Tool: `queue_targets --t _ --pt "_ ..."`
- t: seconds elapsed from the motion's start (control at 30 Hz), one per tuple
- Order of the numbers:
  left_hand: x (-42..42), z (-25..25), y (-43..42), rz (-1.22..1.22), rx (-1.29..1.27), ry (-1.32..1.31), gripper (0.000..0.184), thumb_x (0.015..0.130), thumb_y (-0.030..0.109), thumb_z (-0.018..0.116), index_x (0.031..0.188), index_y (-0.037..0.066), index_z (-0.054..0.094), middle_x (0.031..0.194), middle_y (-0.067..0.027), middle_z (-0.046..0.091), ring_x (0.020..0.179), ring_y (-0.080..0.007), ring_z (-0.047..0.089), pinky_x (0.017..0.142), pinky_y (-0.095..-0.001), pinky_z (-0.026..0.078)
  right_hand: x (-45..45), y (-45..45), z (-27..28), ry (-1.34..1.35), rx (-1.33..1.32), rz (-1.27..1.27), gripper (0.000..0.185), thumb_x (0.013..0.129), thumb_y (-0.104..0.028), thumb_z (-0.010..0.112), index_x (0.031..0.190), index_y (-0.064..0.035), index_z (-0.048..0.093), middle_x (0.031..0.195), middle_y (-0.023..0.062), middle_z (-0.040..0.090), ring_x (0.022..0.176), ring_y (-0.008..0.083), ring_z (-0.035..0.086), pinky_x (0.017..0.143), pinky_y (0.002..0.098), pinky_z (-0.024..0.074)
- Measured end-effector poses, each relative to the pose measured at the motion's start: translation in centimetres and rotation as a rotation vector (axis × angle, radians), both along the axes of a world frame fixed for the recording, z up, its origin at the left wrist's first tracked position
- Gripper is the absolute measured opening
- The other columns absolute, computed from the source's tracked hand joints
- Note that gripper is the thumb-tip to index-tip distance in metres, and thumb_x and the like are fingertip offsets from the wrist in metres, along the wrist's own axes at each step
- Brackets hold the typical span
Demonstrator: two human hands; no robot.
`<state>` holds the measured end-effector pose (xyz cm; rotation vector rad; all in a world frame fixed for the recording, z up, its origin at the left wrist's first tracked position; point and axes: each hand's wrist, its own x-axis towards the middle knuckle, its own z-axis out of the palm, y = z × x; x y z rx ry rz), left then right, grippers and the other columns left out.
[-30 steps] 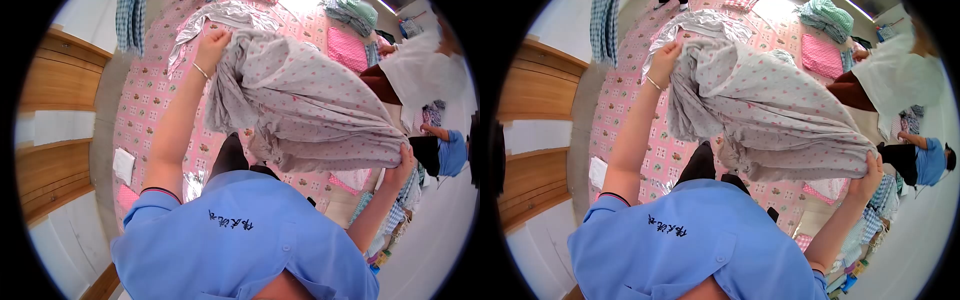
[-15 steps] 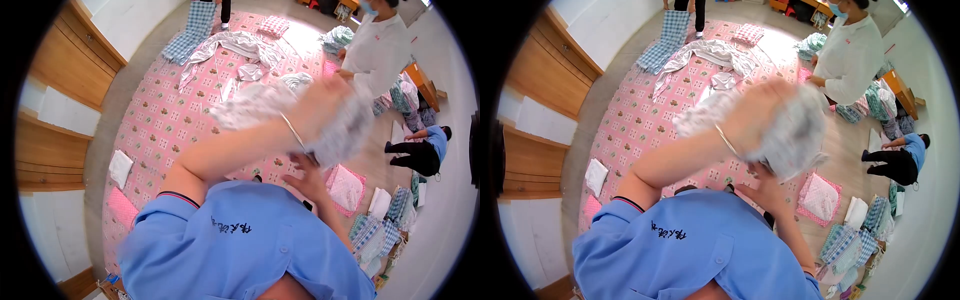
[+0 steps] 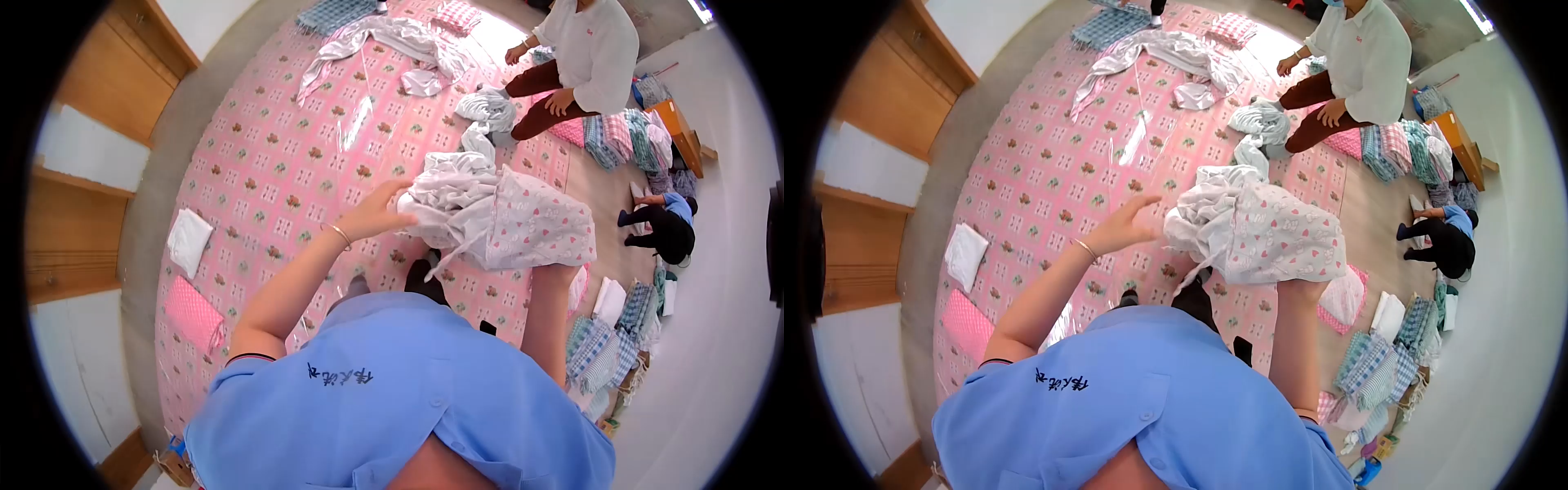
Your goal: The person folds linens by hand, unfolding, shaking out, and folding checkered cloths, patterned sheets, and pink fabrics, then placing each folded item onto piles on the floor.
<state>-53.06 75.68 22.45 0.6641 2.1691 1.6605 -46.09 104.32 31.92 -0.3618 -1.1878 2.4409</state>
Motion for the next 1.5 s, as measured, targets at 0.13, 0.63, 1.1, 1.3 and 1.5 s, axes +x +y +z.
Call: queue_targets --t 0.13,0.63,1.1,1.3,1.5 --pt "7.1 -4.5 -2.1 -0.103 -0.071 0.11 0.082 0.062 0.03 0.07 0.126 0.003 0.027 0.128 -0.0165 0.029 0.119 -0.029 0.03 0.098 -0.0365 0.025 2.8 -6.3 1.8 -0.076 -0.166 -0.087 0.042 0.084 -0.036 0.037 0.115 -0.0087 0.043 0.115 0.0089 0.047 0.105 0.0265 0.046 0.087 0.0423 0.0396" --pt "13.1 6.3 1.7 0.064 0.711 -0.638 0.02 0.078 0.013 0.05 0.093 0.001 0.056 0.084 -0.0072 0.06 0.079 -0.0151 0.058 0.071 -0.0267 0.046 15.4 -5.5 1.2 -0.424 0.375 0.463 0.019 0.084 -0.023 0.05 0.083 -0.0052 0.056 0.065 -0.0008 0.053 0.047 0.0044 0.044 0.039 0.0183 0.0323" --pt "25.7 12.1 16.0 -0.285 1.008 -0.818 0.03 0.087 0.014 0.039 0.107 -0.006 0.047 0.108 -0.0103 0.053 0.096 -0.0182 0.052 0.085 -0.0301 0.041 38.2 13.9 3.4 -0.181 0.242 0.021 0.024 0.083 -0.026 0.051 0.088 -0.0024 0.055 0.075 0.0039 0.058 0.047 0.0058 0.046 0.041 0.018 0.0357" --pt "31.8 18.7 19.8 -0.641 1.136 -0.745 0.031 0.087 0.017 0.039 0.109 -0.004 0.046 0.108 -0.0107 0.053 0.098 -0.0193 0.052 0.087 -0.0305 0.04 43.2 15.0 6.3 0.188 0.3 -0.126 0.04 0.082 -0.025 0.052 0.112 0.0005 0.045 0.112 0.0126 0.049 0.107 0.0221 0.044 0.09 0.036 0.0344" --pt "34.2 22.6 18.9 -0.647 1.126 -0.554 0.038 0.087 0.021 0.037 0.115 -0.004 0.041 0.115 -0.0117 0.048 0.107 -0.0206 0.046 0.093 -0.0339 0.034 43.6 6.8 0.0 -0.134 1.08 -0.209 0.041 0.081 -0.013 0.052 0.117 0.0015 0.039 0.111 0.0077 0.048 0.107 0.02 0.043 0.091 0.0303 0.034"
